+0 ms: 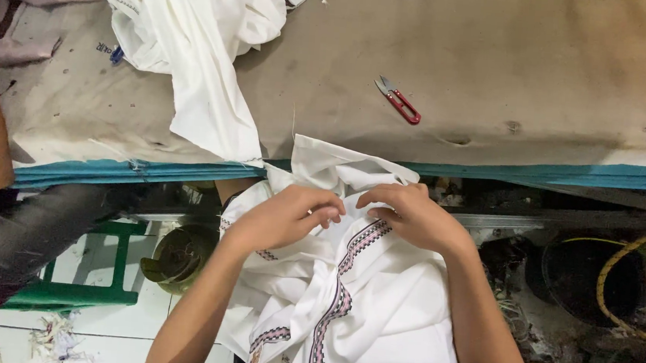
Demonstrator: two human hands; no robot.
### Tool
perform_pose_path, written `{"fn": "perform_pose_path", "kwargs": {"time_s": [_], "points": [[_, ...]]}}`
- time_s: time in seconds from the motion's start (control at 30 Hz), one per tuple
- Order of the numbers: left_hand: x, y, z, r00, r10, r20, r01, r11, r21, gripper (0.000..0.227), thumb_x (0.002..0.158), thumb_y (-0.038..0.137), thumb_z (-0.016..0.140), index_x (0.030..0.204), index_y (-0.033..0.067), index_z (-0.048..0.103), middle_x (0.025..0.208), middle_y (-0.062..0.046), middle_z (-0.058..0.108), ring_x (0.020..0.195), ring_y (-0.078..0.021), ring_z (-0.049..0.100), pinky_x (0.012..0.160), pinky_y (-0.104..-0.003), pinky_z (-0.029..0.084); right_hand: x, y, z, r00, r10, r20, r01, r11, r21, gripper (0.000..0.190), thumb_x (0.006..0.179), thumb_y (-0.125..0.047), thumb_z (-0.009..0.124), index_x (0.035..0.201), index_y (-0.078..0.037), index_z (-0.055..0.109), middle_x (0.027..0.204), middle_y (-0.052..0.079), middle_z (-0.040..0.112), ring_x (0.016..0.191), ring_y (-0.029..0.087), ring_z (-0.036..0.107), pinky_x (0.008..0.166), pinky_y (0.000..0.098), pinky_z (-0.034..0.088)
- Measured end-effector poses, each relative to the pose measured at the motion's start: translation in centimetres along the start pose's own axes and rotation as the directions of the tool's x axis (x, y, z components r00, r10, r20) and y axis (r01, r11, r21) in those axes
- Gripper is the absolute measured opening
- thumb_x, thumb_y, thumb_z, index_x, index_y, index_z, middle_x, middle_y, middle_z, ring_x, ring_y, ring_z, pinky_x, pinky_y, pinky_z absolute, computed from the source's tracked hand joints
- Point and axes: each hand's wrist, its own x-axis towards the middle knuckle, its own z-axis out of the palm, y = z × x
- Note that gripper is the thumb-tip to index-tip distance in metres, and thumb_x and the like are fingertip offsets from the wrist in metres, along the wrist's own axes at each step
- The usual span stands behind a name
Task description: Trimming loose threads from a white garment using thread snips
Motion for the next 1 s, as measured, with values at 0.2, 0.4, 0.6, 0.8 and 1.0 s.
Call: {"fn": "perform_pose_path", "kwargs": {"time_s": [0.2, 0.4, 0.6, 0.8, 1.0], "points": [[3.3, -2.4, 2.2, 0.993, -0.112, -0.041, 0.101, 0.969, -0.224, 0.025, 0.103, 0.025, 0.055, 0.108, 0.0046, 0.069, 0.093, -0.017, 0.079, 0.079, -0.0244, 0.077, 0.072, -0.033, 0.064, 0.8, 1.6, 1.0, 0.999, -0.034, -0.038, 0.037, 0.995, 0.097, 0.008, 0.095, -0.014, 0.069, 0.095, -0.014, 0.077, 0.093, 0.004, 0.079, 0.096, 0.029, 0.074, 0.096, 0.0427, 0.045], [5.7, -3.1, 3.3, 0.991, -0.056, -0.121, 0.023, 0.967, -0.255, 0.030, 0.084, 0.015, 0.079, 0.109, 0.0044, 0.066, 0.089, -0.017, 0.077, 0.063, -0.0199, 0.073, 0.056, -0.027, 0.061, 0.8, 2.0, 0.6, 0.976, -0.053, -0.210, 0.086, 0.985, 0.148, 0.007, 0.092, -0.004, 0.069, 0.092, -0.008, 0.075, 0.084, 0.011, 0.077, 0.086, 0.032, 0.076, 0.083, 0.0413, 0.057], [6.8, -3.5, 3.4, 0.982, -0.018, -0.190, -0.008, 0.991, -0.134, 0.011, 0.084, 0.013, 0.075, 0.095, 0.0084, 0.075, 0.086, -0.009, 0.078, 0.067, -0.0164, 0.074, 0.058, -0.026, 0.060, 0.8, 1.3, -0.1, 0.941, -0.104, -0.321, 0.142, 0.985, 0.096, 0.007, 0.094, -0.002, 0.068, 0.091, -0.008, 0.072, 0.081, 0.009, 0.073, 0.083, 0.028, 0.075, 0.079, 0.0374, 0.059], [6.6, -2.9, 2.5, 0.928, 0.205, -0.312, -0.204, 0.978, 0.034, 0.009, 0.082, 0.015, 0.082, 0.090, 0.0158, 0.079, 0.091, -0.004, 0.076, 0.078, -0.0195, 0.077, 0.069, -0.028, 0.060, 5.3, 4.9, -1.3, 0.839, -0.186, -0.510, 0.053, 0.963, -0.264, 0.011, 0.099, -0.018, 0.066, 0.107, -0.011, 0.063, 0.089, 0.013, 0.064, 0.088, 0.038, 0.068, 0.077, 0.0524, 0.056], [6.1, -1.2, 2.3, 0.902, 0.302, -0.308, -0.268, 0.952, 0.149, 0.009, 0.087, 0.017, 0.079, 0.096, 0.0197, 0.080, 0.090, -0.004, 0.076, 0.078, -0.0220, 0.074, 0.074, -0.033, 0.058, 13.8, 10.7, -1.5, 0.758, -0.013, -0.653, -0.307, 0.875, -0.374, 0.039, 0.101, -0.034, 0.066, 0.128, -0.008, 0.056, 0.128, 0.021, 0.060, 0.112, 0.042, 0.066, 0.094, 0.0615, 0.049]]}}
